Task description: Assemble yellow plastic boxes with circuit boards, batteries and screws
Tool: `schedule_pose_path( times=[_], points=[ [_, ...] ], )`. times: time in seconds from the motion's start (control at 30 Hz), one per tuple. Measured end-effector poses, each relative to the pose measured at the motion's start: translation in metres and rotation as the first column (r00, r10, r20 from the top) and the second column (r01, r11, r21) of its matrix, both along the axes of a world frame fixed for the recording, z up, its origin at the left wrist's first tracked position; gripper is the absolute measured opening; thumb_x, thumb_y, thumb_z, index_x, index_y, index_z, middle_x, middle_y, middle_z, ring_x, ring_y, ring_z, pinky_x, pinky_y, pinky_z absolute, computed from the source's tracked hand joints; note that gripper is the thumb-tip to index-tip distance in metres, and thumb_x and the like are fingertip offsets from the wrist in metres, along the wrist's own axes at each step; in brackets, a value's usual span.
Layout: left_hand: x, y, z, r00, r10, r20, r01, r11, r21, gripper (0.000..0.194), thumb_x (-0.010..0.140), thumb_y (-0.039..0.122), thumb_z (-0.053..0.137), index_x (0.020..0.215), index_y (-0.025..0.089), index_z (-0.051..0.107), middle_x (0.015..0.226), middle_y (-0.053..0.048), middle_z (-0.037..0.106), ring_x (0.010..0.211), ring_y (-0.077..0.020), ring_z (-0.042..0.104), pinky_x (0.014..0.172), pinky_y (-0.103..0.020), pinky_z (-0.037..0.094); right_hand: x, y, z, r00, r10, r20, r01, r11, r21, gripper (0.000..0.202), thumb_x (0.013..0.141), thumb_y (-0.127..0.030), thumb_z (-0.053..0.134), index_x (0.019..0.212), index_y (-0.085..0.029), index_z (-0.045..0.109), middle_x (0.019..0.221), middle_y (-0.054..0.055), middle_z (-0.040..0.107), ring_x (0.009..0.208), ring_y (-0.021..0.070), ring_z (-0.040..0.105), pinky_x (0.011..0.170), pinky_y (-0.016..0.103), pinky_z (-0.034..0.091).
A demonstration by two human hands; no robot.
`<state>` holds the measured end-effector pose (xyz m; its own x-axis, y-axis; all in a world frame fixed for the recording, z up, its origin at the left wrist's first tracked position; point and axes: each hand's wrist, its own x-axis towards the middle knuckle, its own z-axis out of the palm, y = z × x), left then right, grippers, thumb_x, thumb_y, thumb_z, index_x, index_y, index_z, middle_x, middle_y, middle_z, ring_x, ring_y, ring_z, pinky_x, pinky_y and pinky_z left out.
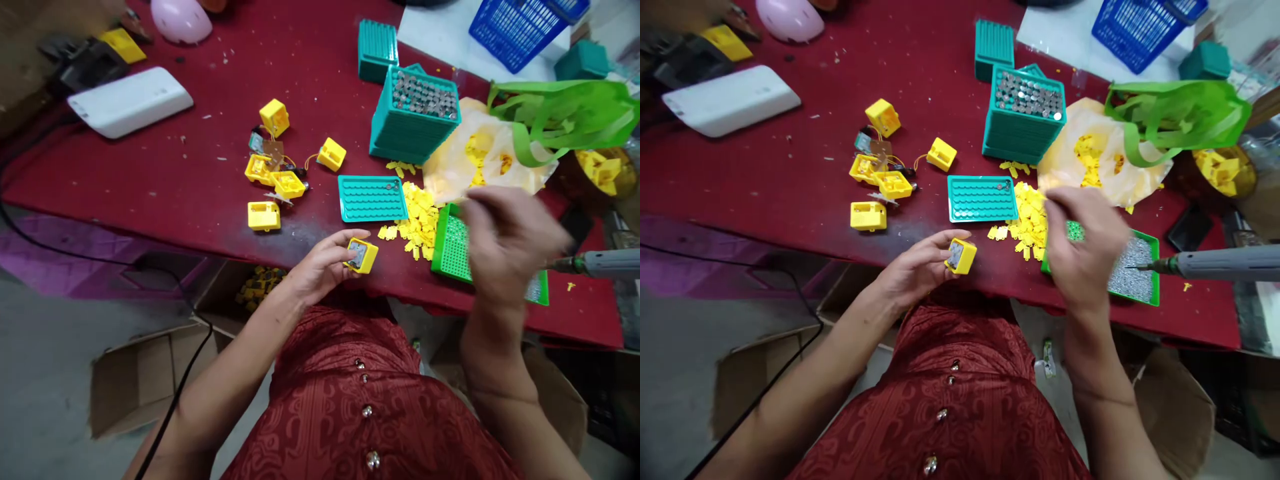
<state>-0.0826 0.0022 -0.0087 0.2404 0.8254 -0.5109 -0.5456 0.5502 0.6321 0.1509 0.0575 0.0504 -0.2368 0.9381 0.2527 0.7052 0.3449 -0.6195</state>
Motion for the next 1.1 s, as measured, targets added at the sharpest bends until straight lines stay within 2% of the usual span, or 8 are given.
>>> schedule_pose_path(
  times=[0.1,0.17,0.27,0.37,0.5,0.7,0.93,1.1],
  points=[
    [0.001,-0.002,0.004,1.000,0.021,0.010,-0.021,1.000,-0.012,0.048,0.062,0.019,0.094,0.106,0.017,0.075,0.083,0.001,0.069,0.067,-0.0088,0.064,0.055,-0.018,0.047,-0.030,0.055,-0.029,0.977,0.000,0.212,0.003,1.000,-0.014,0.024,0.098,-0.021,0.053,0.099,-0.020,0.077,0.108,0.012,0.076,0.107,0.0301,0.068,0.102,0.050,0.051],
    [0.001,-0.002,0.006,1.000,0.023,-0.001,-0.023,1.000,-0.012,0.048,0.062,0.017,0.096,0.106,0.016,0.076,0.078,0.002,0.067,0.067,-0.0088,0.064,0.052,-0.017,0.043,-0.044,0.086,-0.046,0.899,0.022,0.438,0.008,0.998,-0.068,0.028,0.096,-0.016,0.051,0.103,-0.015,0.078,0.112,0.016,0.075,0.108,0.0321,0.068,0.101,0.049,0.052],
    [-0.001,-0.001,0.006,0.999,0.036,0.013,-0.036,0.999,-0.020,0.046,0.069,0.020,0.093,0.111,0.016,0.077,0.086,-0.001,0.071,0.077,-0.0132,0.071,0.058,-0.020,0.052,-0.053,0.110,-0.061,0.785,0.063,0.616,-0.010,0.996,-0.090,0.036,0.095,-0.011,0.044,0.104,-0.010,0.079,0.114,0.021,0.072,0.110,0.0349,0.067,0.097,0.049,0.052],
    [-0.005,0.000,0.002,0.996,0.074,0.059,-0.073,0.997,-0.018,0.039,0.077,0.021,0.089,0.115,0.017,0.078,0.098,-0.005,0.075,0.089,-0.0170,0.075,0.070,-0.024,0.059,-0.053,0.114,-0.069,0.766,0.081,0.638,-0.031,0.996,-0.089,0.037,0.095,-0.011,0.041,0.104,-0.010,0.077,0.115,0.022,0.070,0.112,0.0344,0.065,0.096,0.048,0.052],
    [-0.009,0.002,-0.005,0.991,0.098,0.090,-0.100,0.995,0.016,0.029,0.085,0.026,0.085,0.112,0.016,0.079,0.106,-0.010,0.081,0.091,-0.0158,0.074,0.070,-0.021,0.057,-0.047,0.115,-0.074,0.792,0.090,0.603,-0.060,0.996,-0.069,0.032,0.097,-0.016,0.041,0.103,-0.014,0.073,0.116,0.020,0.069,0.113,0.0319,0.062,0.099,0.046,0.050],
    [-0.014,0.002,-0.010,0.982,0.152,0.116,-0.156,0.987,0.028,0.025,0.086,0.027,0.083,0.107,0.014,0.079,0.110,-0.012,0.083,0.094,-0.0187,0.078,0.076,-0.024,0.062,-0.047,0.110,-0.065,0.861,0.037,0.508,-0.016,0.999,-0.045,0.035,0.100,-0.017,0.038,0.120,-0.018,0.066,0.112,0.015,0.072,0.107,0.0286,0.064,0.099,0.042,0.048],
    [-0.017,0.004,-0.012,0.975,0.213,0.060,-0.216,0.974,0.060,0.026,0.089,0.027,0.080,0.112,0.015,0.077,0.112,-0.011,0.082,0.098,-0.0189,0.080,0.079,-0.024,0.063,-0.064,0.106,-0.080,0.820,0.008,0.572,0.037,0.997,-0.067,0.030,0.098,-0.018,0.043,0.110,-0.010,0.070,0.119,0.024,0.067,0.111,0.0347,0.062,0.101,0.051,0.049],
    [-0.017,0.004,-0.013,0.975,0.210,0.067,-0.214,0.976,0.049,0.027,0.091,0.027,0.077,0.115,0.015,0.077,0.117,-0.011,0.079,0.101,-0.0209,0.080,0.085,-0.027,0.064,-0.067,0.105,-0.082,0.899,-0.060,0.433,0.070,0.998,-0.006,0.027,0.091,-0.014,0.047,0.100,-0.010,0.072,0.111,0.023,0.068,0.109,0.0335,0.062,0.102,0.054,0.050]
  ],
)
